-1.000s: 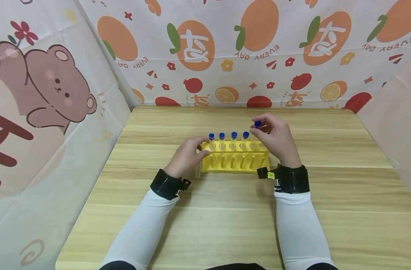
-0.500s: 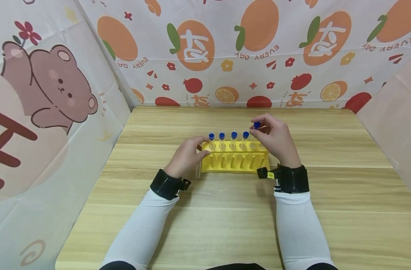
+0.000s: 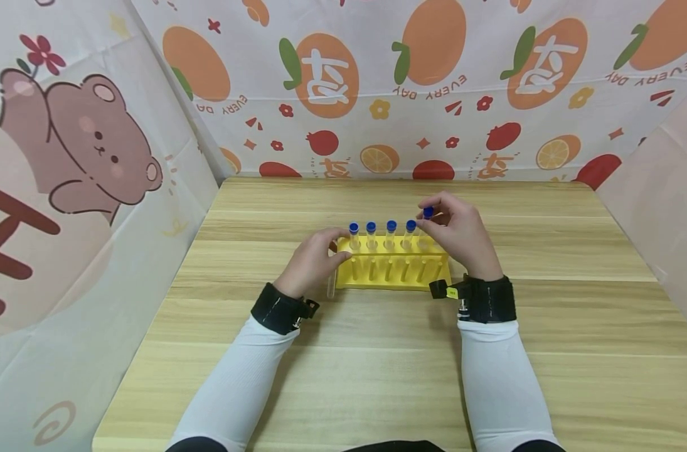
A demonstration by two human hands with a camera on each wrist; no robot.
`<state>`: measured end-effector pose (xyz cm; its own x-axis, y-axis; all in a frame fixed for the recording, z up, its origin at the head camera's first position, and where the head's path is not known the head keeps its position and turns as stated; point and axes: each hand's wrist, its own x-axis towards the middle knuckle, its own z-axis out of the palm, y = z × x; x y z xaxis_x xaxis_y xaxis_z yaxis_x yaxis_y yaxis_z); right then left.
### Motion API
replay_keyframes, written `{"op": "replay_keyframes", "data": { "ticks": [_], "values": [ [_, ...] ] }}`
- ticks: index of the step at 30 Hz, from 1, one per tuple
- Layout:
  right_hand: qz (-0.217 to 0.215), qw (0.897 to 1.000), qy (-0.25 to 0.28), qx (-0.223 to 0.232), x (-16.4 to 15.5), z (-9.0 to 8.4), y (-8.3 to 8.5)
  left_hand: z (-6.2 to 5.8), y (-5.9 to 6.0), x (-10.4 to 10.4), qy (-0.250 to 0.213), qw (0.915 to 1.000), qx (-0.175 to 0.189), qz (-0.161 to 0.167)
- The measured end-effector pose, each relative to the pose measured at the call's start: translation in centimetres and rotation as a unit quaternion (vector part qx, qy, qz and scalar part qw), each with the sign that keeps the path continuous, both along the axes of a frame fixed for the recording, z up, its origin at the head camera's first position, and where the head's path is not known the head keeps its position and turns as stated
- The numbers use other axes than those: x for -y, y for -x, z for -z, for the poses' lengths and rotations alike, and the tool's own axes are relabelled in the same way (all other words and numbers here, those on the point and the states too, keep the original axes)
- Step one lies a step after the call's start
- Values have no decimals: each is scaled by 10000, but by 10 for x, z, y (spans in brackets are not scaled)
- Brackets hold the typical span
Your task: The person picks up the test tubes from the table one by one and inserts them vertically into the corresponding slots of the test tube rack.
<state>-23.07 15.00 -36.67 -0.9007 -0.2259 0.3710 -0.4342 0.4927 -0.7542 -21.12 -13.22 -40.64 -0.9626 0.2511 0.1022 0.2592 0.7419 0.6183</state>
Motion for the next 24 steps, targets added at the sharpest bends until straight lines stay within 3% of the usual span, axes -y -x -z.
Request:
{"op": "replay_keyframes", "data": {
  "ticks": [24],
  "values": [
    [-86,9995,-196,233,2,5,1,1,1,0,21,10000,59,29]
  ]
}}
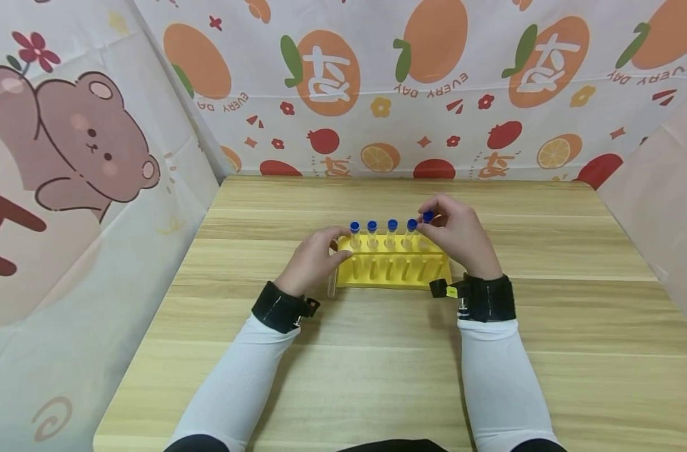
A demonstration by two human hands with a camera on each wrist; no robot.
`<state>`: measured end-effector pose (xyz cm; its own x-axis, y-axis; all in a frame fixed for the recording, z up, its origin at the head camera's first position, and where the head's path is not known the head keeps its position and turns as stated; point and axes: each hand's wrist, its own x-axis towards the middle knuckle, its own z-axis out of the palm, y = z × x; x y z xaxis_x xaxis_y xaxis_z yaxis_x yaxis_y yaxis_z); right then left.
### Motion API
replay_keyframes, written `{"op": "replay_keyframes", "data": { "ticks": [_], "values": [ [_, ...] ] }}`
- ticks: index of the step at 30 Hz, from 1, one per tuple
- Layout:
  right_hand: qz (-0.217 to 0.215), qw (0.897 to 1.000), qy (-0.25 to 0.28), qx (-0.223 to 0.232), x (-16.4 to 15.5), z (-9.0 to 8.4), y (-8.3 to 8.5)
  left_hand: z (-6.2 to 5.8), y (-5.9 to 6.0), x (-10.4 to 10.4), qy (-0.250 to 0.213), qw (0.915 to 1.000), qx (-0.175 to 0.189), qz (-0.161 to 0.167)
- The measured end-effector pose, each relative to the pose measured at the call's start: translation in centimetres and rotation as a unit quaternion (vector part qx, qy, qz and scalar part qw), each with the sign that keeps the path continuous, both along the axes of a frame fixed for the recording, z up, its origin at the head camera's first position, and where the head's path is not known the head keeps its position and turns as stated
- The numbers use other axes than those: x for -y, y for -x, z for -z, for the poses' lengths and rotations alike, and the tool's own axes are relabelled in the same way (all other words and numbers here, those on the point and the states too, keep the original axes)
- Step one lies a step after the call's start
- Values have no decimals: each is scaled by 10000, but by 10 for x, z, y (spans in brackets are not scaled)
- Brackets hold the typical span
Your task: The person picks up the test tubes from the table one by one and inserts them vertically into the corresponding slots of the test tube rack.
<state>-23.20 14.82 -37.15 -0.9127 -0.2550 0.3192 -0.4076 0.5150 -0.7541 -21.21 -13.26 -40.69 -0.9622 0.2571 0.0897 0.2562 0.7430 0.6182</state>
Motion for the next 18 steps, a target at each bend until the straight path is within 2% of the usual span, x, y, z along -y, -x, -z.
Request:
{"op": "replay_keyframes", "data": {
  "ticks": [18],
  "values": [
    [-106,9997,-114,170,0,1,0,0,0,0,-2,10000,26,-15]
  ]
}}
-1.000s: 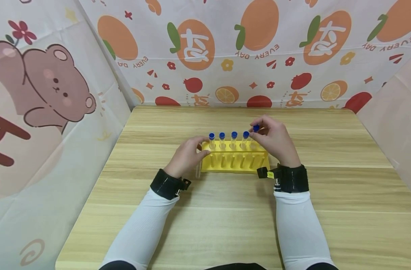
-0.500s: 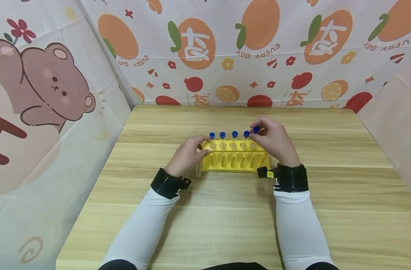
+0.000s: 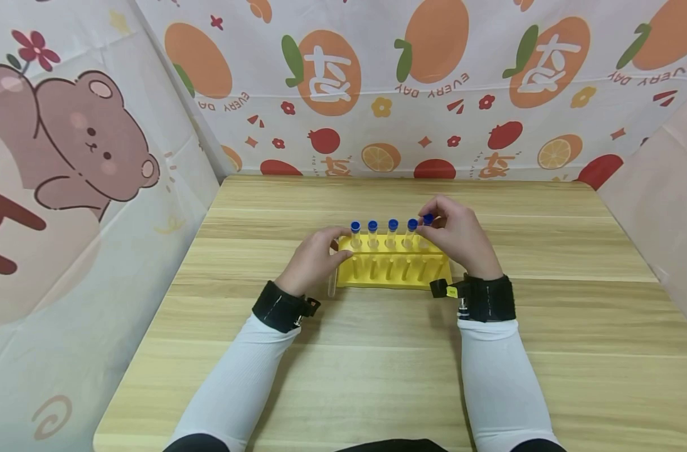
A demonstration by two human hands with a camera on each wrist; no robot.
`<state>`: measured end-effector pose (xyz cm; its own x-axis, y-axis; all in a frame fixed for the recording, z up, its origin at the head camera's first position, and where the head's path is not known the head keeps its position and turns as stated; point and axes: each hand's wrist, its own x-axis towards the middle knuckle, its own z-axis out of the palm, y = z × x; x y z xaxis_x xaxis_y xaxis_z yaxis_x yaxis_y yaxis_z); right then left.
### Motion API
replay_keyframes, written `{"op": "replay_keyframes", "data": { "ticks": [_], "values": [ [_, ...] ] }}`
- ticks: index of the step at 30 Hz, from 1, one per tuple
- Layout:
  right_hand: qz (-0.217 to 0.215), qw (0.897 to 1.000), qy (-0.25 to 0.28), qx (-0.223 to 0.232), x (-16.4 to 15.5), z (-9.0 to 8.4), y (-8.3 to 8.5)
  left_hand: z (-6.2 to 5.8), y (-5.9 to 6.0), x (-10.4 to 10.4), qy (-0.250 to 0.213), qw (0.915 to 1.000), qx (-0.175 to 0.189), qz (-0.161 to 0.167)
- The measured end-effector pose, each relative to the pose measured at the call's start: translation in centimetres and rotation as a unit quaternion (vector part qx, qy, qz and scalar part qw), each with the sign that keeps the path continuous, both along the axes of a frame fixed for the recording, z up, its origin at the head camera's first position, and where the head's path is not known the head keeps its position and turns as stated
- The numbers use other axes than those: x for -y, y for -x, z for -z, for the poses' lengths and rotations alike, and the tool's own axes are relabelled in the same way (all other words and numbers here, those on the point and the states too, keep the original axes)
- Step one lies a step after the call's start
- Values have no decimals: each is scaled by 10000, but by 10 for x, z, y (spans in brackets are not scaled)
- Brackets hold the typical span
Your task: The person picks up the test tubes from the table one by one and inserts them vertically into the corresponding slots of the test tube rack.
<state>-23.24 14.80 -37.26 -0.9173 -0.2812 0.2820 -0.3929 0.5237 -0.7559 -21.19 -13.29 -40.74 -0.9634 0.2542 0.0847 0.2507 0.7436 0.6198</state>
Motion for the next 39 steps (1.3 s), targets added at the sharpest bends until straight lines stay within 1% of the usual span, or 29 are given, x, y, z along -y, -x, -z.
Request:
{"op": "replay_keyframes", "data": {
  "ticks": [9,18,28,39],
  "values": [
    [-16,9999,-13,156,-1,2,1,-1,-1,0,-24,10000,27,-22],
    [-91,9994,-91,306,-1,-1,1,0,-1,0,-24,10000,21,-47],
    [-187,9992,-159,312,-2,-1,2,-1,-1,0,-44,10000,-3,-40],
    [-242,9990,-91,356,-2,0,2,-1,-1,0,-54,10000,-5,-3]
  ]
}}
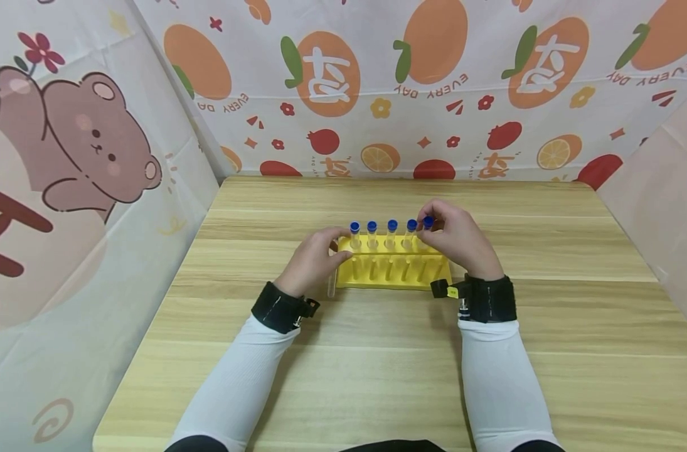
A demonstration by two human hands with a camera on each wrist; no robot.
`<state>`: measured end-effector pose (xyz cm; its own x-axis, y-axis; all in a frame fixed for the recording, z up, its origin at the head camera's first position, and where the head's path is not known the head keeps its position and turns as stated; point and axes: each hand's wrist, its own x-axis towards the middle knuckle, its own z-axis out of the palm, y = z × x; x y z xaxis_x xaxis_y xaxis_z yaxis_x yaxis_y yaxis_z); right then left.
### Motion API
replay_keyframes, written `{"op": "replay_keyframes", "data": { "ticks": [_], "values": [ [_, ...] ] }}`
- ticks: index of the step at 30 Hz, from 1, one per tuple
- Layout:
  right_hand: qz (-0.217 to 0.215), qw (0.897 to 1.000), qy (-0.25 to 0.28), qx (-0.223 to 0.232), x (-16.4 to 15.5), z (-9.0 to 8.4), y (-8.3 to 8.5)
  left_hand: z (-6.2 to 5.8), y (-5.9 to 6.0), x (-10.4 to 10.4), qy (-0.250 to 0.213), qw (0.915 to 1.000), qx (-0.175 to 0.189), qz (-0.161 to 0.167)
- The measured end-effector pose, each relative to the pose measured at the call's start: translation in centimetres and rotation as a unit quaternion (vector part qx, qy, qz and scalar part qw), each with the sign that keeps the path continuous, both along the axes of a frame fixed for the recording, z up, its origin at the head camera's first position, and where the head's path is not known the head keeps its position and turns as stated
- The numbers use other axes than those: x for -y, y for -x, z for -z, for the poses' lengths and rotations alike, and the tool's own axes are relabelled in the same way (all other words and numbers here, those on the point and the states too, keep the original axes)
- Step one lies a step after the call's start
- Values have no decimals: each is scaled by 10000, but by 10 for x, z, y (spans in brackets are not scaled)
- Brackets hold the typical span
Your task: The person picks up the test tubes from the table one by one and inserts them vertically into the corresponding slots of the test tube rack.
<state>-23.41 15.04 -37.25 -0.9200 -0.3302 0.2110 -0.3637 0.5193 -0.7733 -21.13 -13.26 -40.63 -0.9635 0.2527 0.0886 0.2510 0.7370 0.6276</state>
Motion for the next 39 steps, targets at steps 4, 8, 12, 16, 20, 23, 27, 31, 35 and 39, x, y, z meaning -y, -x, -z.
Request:
{"op": "replay_keyframes", "data": {
  "ticks": [4,8,12,16,20,23,27,31,35,39],
  "values": [
    [-16,10000,-41,5,0,1,0,0,0,0,8,10000,-31,8],
    [-26,10000,-77,-5,1,0,0,0,0,1,27,10000,-31,-8],
    [-24,9999,-106,13,1,0,0,-1,1,2,-20,10000,25,-34],
    [-18,9999,-153,56,1,0,0,-2,2,3,-72,9999,107,-63],
    [-15,9997,-234,92,2,0,1,-1,3,5,-115,9997,190,-73],
    [-31,9995,-296,82,2,0,1,0,3,6,-138,9996,231,-72],
    [-52,9994,-326,49,2,0,1,1,5,7,-150,9993,314,-106],
    [-59,9994,-335,35,2,0,2,1,5,8,-93,9989,414,-186],
    [-51,9994,-328,60,3,0,2,1,7,9,8,9987,454,-239],
    [-71,9995,-306,96,3,0,2,4,9,10,116,9983,510,-273]
  ]
}}
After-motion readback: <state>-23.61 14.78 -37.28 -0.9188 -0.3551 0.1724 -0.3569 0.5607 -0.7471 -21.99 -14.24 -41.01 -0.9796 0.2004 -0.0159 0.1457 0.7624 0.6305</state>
